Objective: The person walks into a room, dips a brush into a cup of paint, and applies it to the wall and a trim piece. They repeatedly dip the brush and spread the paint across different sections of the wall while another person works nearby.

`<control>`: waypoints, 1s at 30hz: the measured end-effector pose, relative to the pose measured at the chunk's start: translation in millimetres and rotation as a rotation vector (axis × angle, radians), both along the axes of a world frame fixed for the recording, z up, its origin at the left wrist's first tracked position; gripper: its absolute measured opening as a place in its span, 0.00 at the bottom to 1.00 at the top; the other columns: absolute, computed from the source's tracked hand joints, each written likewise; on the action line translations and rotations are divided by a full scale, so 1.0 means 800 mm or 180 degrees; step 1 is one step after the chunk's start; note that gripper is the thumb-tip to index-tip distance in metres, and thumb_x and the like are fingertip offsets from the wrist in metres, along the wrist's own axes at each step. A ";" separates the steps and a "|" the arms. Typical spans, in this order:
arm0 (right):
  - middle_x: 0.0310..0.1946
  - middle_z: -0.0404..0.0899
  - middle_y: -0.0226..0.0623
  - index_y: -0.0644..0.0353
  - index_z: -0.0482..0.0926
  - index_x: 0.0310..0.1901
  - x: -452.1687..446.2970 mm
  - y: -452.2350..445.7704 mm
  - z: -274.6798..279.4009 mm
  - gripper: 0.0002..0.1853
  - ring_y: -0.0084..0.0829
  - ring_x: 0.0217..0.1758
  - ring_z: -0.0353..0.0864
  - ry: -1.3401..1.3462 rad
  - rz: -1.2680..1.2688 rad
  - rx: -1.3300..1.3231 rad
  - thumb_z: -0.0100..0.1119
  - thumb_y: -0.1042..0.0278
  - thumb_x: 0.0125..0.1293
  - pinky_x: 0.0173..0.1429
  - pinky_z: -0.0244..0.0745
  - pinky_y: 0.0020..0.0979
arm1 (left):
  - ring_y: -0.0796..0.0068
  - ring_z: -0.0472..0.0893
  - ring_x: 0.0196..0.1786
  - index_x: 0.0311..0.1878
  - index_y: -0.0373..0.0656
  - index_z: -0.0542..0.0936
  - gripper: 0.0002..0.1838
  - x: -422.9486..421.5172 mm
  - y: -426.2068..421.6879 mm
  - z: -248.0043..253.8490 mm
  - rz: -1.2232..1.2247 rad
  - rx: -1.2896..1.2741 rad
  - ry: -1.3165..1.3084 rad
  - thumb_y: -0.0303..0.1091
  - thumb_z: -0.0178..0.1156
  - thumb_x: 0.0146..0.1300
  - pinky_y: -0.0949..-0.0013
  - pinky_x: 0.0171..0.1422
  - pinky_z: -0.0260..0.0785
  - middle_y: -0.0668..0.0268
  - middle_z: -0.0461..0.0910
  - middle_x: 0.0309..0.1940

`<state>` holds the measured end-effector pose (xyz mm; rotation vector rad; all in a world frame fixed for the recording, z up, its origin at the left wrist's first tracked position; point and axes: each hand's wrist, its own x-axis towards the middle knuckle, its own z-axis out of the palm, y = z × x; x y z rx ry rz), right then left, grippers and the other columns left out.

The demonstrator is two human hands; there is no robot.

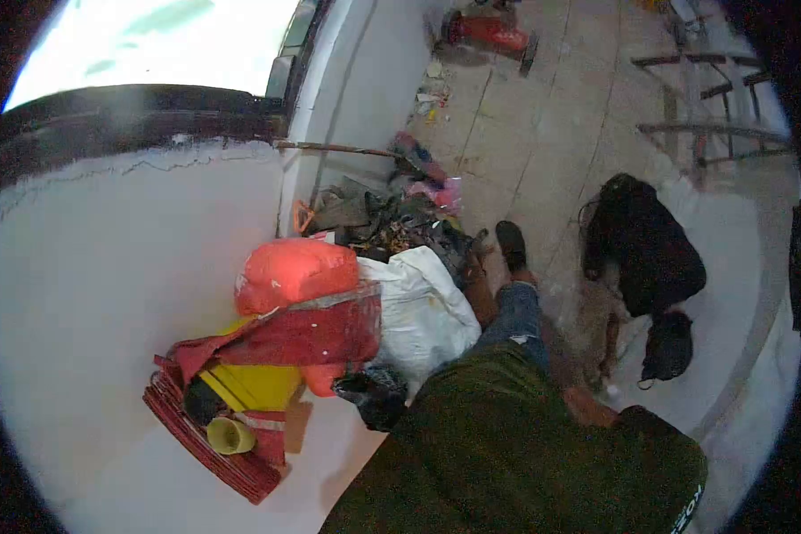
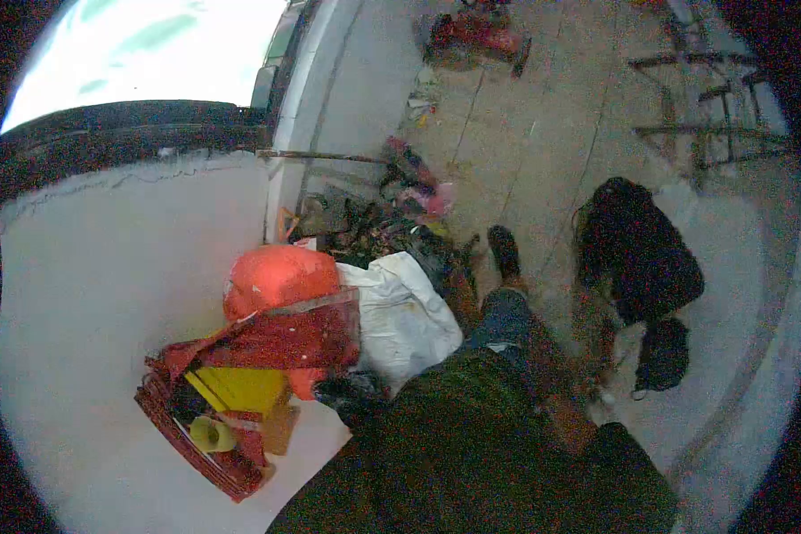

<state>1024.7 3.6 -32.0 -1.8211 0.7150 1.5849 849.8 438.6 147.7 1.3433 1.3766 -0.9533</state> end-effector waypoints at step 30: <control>0.44 0.80 0.33 0.53 0.80 0.59 0.373 -0.130 0.074 0.17 0.33 0.43 0.81 -0.0368 -0.0262 0.0115 0.56 0.55 0.76 0.48 0.77 0.39 | 0.66 0.84 0.42 0.49 0.41 0.82 0.10 0.124 -0.055 -0.068 0.0318 -0.0076 -0.0087 0.31 0.61 0.67 0.62 0.45 0.75 0.58 0.85 0.41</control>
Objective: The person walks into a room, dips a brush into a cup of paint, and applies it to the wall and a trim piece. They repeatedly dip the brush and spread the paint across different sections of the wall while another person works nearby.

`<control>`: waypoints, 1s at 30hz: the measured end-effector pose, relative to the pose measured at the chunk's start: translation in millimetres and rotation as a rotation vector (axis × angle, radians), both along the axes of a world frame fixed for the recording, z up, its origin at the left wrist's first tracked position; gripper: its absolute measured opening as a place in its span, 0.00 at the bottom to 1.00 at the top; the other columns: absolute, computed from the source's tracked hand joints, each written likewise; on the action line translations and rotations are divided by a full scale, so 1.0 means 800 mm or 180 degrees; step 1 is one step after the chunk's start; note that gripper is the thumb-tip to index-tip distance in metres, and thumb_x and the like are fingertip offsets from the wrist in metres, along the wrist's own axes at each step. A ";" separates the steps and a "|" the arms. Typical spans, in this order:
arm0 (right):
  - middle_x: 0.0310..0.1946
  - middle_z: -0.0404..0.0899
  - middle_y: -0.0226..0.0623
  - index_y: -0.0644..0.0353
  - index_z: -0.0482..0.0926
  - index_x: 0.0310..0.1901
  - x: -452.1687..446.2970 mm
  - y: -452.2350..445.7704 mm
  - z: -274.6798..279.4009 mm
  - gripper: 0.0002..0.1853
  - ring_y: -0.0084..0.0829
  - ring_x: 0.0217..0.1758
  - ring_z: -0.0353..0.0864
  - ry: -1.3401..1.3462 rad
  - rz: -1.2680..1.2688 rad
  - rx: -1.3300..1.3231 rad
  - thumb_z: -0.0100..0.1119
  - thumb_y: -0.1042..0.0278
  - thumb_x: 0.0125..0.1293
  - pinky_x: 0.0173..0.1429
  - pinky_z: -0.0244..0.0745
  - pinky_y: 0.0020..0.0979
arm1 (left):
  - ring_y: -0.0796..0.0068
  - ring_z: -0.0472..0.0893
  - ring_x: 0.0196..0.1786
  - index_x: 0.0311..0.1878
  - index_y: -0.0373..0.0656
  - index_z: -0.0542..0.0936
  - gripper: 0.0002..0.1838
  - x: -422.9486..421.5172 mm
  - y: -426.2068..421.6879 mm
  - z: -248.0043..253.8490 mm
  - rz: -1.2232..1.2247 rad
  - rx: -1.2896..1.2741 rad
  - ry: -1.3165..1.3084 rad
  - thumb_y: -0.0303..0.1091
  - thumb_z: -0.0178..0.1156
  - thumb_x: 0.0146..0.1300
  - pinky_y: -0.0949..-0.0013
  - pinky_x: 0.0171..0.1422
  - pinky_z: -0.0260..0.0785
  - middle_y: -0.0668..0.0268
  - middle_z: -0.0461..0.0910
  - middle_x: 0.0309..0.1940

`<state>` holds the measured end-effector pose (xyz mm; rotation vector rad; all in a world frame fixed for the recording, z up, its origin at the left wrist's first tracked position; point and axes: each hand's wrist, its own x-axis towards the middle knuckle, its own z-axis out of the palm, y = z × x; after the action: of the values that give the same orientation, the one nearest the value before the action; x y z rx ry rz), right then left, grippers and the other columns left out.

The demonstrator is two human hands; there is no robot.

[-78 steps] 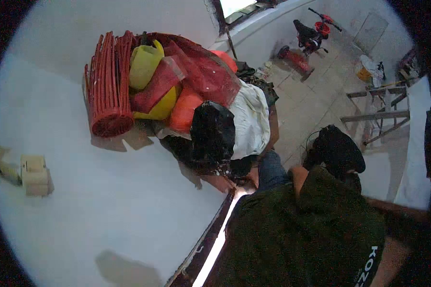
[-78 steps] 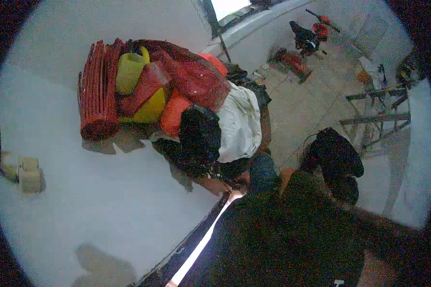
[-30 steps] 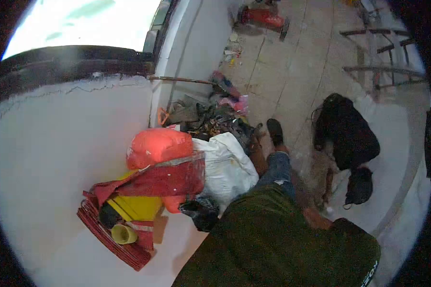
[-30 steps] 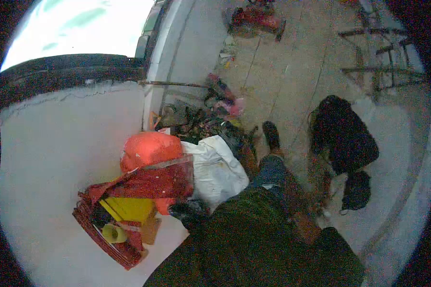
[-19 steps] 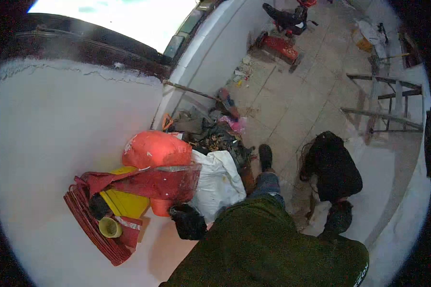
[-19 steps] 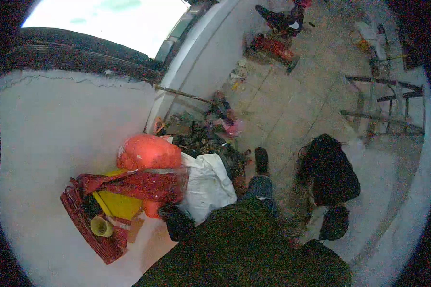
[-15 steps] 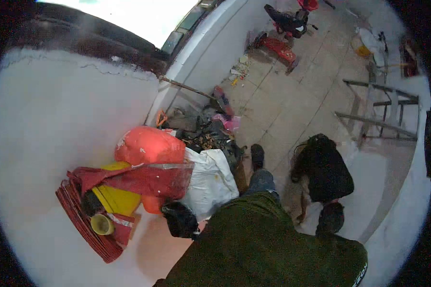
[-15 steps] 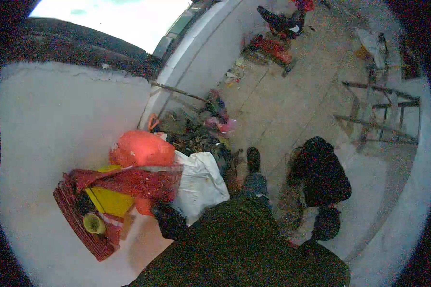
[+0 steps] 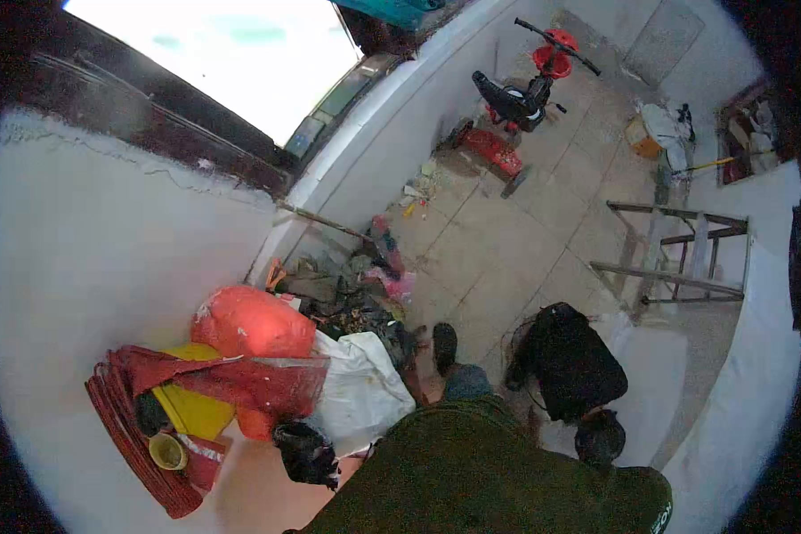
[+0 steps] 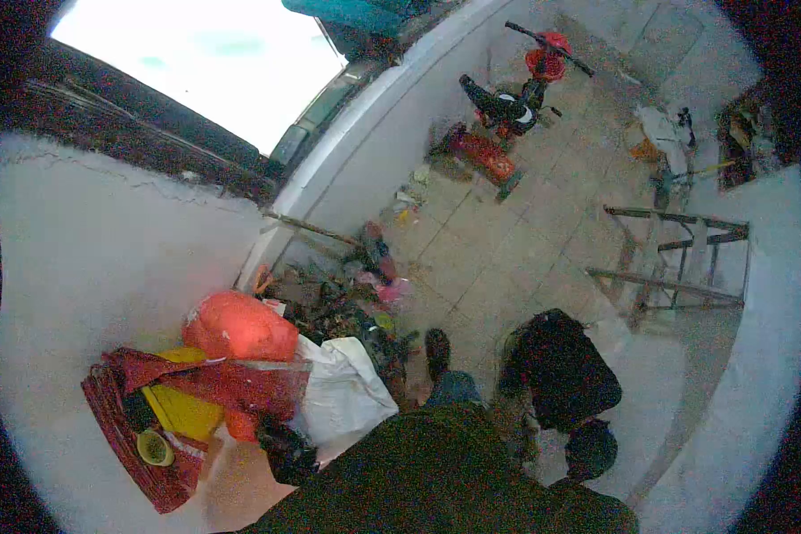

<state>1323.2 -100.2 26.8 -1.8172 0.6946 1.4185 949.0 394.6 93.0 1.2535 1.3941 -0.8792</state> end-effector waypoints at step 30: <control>0.48 0.86 0.33 0.57 0.76 0.68 0.281 0.194 -0.098 0.23 0.28 0.43 0.87 -0.0685 0.0596 0.1197 0.60 0.56 0.76 0.38 0.80 0.31 | 0.66 0.84 0.43 0.46 0.40 0.84 0.09 -0.010 -0.219 0.049 0.0215 -0.0349 0.0180 0.33 0.61 0.68 0.62 0.46 0.75 0.57 0.85 0.41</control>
<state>1548.2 55.1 -51.7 -1.7289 0.1375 1.3380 941.1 219.3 132.5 1.1003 1.4055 -0.9380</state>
